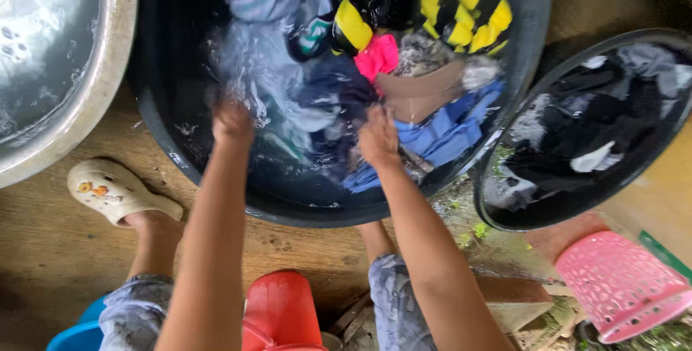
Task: The person washes clothes by hand in plastic basins, scrubbing various items including shirts, a cap, and socks in soapy water before rinsing them.
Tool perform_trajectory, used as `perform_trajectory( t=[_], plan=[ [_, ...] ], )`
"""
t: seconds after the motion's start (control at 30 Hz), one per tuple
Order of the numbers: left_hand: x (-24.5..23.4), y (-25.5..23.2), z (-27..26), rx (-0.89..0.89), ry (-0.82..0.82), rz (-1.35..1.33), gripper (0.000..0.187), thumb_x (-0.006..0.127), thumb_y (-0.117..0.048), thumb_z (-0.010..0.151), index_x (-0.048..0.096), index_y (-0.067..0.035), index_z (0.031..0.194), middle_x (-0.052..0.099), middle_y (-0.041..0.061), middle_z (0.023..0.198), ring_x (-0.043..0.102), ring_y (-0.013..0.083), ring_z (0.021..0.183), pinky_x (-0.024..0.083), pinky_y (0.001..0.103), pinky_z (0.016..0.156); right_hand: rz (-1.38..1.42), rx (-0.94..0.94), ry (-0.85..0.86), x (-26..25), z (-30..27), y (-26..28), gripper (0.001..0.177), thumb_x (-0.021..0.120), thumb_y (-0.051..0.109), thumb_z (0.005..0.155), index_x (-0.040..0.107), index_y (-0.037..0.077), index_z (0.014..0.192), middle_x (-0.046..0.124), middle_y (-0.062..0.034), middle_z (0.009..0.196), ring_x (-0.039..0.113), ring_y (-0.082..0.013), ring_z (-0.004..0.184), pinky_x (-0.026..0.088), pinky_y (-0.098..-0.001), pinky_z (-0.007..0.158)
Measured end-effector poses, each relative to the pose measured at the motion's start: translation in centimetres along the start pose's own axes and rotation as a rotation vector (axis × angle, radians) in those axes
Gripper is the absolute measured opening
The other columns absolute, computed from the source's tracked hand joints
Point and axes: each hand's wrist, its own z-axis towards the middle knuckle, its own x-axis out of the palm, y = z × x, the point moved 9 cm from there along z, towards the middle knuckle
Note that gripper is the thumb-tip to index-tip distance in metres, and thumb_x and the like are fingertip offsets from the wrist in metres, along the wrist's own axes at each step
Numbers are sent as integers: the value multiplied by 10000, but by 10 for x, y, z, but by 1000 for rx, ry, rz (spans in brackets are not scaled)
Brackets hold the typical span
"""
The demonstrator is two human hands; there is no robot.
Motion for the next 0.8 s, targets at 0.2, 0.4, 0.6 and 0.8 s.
perform_trajectory(
  t=[0.2, 0.4, 0.6, 0.8],
  plan=[
    [27, -54, -88, 85, 378, -337, 475, 440, -444, 988, 559, -138, 1332, 628, 183, 1279, 623, 394, 1134, 486, 555, 905, 198, 33, 93, -1, 25, -10, 266, 647, 154, 855, 724, 79, 1098, 570, -212, 1363, 491, -390, 1304, 415, -489, 1070],
    [-260, 10, -232, 118, -88, -1191, 480, 545, -414, 1005, 638, 25, 835, 657, 275, 814, 652, 454, 772, 507, 540, 674, 1031, 59, -468, -104, -74, 23, 257, 541, 98, 907, 698, 108, 1110, 737, -60, 1143, 723, -189, 1073, 555, -291, 983],
    [-319, 0, -349, 441, 157, -1521, 560, 541, -387, 1014, 521, 41, 653, 575, 183, 683, 557, 291, 578, 454, 413, 590, 2307, 177, -98, -70, -114, 142, 397, 569, 306, 884, 674, 155, 1235, 673, 27, 1255, 598, -108, 1193, 404, -273, 1082],
    [-220, 63, -291, -370, -161, -2347, 283, 649, -295, 974, 650, -13, 963, 682, 49, 865, 633, 167, 777, 519, 336, 674, 2441, 537, -89, -43, -159, 181, 99, 672, 176, 872, 673, 96, 931, 621, -14, 924, 573, -166, 887, 471, -351, 820]
  ],
)
